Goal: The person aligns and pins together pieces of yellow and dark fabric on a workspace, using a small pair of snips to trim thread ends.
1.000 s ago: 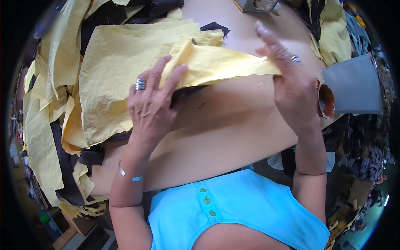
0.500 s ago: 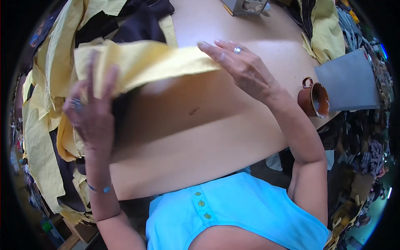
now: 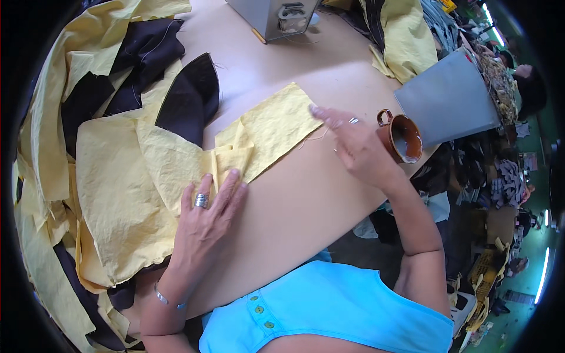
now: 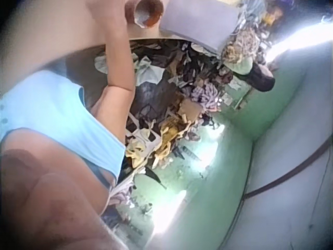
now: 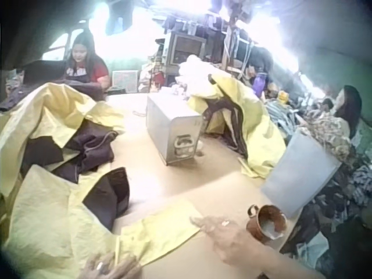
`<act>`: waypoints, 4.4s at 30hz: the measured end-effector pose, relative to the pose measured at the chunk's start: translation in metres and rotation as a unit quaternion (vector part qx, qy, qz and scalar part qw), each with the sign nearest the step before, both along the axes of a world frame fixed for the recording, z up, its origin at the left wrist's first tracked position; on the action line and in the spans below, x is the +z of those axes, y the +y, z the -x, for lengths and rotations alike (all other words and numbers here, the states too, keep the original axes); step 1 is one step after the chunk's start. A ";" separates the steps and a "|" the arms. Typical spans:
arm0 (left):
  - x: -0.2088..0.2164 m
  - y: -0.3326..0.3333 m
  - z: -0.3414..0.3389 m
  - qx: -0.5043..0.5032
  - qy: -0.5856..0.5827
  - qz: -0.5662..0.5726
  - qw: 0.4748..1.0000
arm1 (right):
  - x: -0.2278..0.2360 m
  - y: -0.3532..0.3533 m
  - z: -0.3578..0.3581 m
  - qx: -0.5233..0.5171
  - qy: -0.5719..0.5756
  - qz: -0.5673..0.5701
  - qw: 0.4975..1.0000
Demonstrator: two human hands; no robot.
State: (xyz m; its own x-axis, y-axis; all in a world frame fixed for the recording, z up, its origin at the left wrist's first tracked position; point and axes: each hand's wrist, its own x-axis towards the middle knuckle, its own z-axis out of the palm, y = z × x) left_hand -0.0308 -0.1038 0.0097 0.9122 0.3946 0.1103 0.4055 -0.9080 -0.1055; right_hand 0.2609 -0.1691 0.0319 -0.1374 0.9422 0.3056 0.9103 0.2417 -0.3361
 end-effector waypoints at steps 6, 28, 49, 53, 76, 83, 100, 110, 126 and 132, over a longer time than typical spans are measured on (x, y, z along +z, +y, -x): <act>0.007 0.001 -0.002 0.069 0.016 0.052 0.996 | -0.038 0.004 0.020 -0.013 -0.066 -0.035 0.997; 0.006 0.001 -0.002 -0.026 -0.095 0.058 0.993 | 0.047 -0.100 -0.066 -0.297 -0.174 0.164 0.924; 0.006 -0.008 0.001 0.010 -0.065 0.027 0.997 | -0.015 -0.030 0.018 -0.197 0.036 0.041 0.979; 0.004 -0.008 0.001 0.014 -0.072 0.024 0.997 | -0.040 -0.017 0.005 -0.185 0.137 0.047 0.972; 0.008 -0.009 0.005 0.028 -0.060 0.050 0.997 | -0.017 -0.016 0.032 -0.099 -0.321 0.020 0.942; 0.009 -0.008 0.001 0.020 -0.059 0.050 0.997 | -0.007 -0.021 0.054 0.009 -0.089 0.145 0.985; 0.007 -0.007 0.001 0.018 -0.070 0.053 0.996 | 0.031 -0.091 -0.092 -0.312 -0.070 0.080 0.944; -0.004 -0.006 0.004 0.029 -0.097 0.025 0.995 | 0.029 -0.060 0.024 -0.205 -0.227 0.031 0.952; 0.024 -0.003 0.003 0.037 -0.081 0.166 0.982 | -0.026 -0.025 0.099 -0.044 -0.193 0.070 0.978; 0.026 -0.005 0.009 0.085 -0.032 0.204 0.975 | -0.031 -0.014 0.063 -0.098 -0.261 0.039 0.960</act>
